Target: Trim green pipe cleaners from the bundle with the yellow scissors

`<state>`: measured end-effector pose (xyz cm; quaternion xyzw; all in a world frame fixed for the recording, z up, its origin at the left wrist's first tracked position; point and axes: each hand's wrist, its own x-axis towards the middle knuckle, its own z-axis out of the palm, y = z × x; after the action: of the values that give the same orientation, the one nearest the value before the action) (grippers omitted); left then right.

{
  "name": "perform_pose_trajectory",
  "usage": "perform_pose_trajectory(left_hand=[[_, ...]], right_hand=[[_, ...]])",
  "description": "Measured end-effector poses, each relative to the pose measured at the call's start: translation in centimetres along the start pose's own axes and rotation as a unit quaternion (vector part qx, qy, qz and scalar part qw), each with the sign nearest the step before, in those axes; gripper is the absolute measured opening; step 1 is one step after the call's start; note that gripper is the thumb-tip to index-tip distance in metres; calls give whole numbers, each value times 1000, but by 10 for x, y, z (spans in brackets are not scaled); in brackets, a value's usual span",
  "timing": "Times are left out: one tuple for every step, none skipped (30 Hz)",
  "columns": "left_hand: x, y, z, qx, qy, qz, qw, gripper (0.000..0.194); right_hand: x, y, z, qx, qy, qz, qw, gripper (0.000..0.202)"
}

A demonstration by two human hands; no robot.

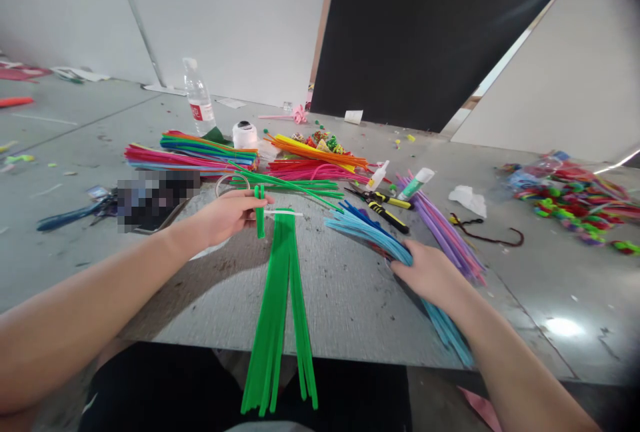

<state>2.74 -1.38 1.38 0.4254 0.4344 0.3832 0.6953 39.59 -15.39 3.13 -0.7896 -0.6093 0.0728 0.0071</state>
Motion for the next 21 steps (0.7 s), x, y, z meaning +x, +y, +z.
perform_pose_trajectory(left_hand=[[0, 0, 0, -1, -3, 2, 1000, 17], [0, 0, 0, -2, -6, 3, 1000, 17], [0, 0, 0, -2, -7, 3, 1000, 17], [-1, 0, 1, -1, -7, 4, 1000, 16], [-1, 0, 1, 0, -5, 4, 1000, 15], [-2, 0, 2, 1, -3, 3, 1000, 15], [-2, 0, 2, 2, -1, 3, 1000, 14], [-3, 1, 3, 3, 1, 3, 1000, 13], [-4, 1, 3, 5, 2, 3, 1000, 13], [-4, 2, 4, 6, 3, 2, 1000, 12], [-5, 2, 4, 7, 3, 2, 1000, 12], [-5, 3, 5, 7, 4, 1, 1000, 11], [-6, 3, 5, 7, 4, 0, 1000, 11], [-6, 3, 5, 7, 3, -1, 1000, 11], [-6, 4, 5, 7, 2, -1, 1000, 11], [-6, 3, 5, 8, 0, 0, 1000, 11], [-5, 3, 5, 9, -2, 1, 1000, 12], [-5, 3, 4, 11, -5, 3, 1000, 12], [-4, 2, 4, 12, -8, 5, 1000, 13], [-3, 2, 3, 14, -10, 7, 1000, 14], [-3, 1, 3, 14, -12, 7, 1000, 15]], right_hand=[[-1, 3, -2, 14, 11, 13, 1000, 16], [-1, 6, -4, 27, 18, 28, 999, 16], [0, 10, -7, 38, 26, 45, 998, 16], [1, 15, -10, 48, 32, 61, 996, 14], [3, 20, -14, 63, 34, 76, 995, 12], [6, 25, -17, 87, 35, 87, 992, 10], [8, 30, -19, 125, 30, 94, 987, 11], [11, 33, -21, 179, 21, 100, 979, 11], [13, 36, -23, 243, 7, 105, 964, 11], [15, 37, -24, 308, -9, 108, 945, 11], [17, 38, -24, 365, -22, 111, 924, 15], [18, 37, -24, 409, -32, 114, 905, 23], [19, 36, -24, 438, -37, 118, 890, 32], [20, 34, -24, 456, -40, 123, 881, 38], [22, 32, -23, 470, -43, 128, 873, 41], [24, 31, -22, 482, -45, 134, 865, 39], [26, 29, -21, 495, -49, 139, 856, 35], [28, 28, -20, 509, -55, 147, 846, 30], [30, 26, -19, 521, -61, 157, 836, 24], [32, 25, -18, 530, -65, 170, 828, 19], [34, 24, -17, 534, -66, 183, 823, 16]])
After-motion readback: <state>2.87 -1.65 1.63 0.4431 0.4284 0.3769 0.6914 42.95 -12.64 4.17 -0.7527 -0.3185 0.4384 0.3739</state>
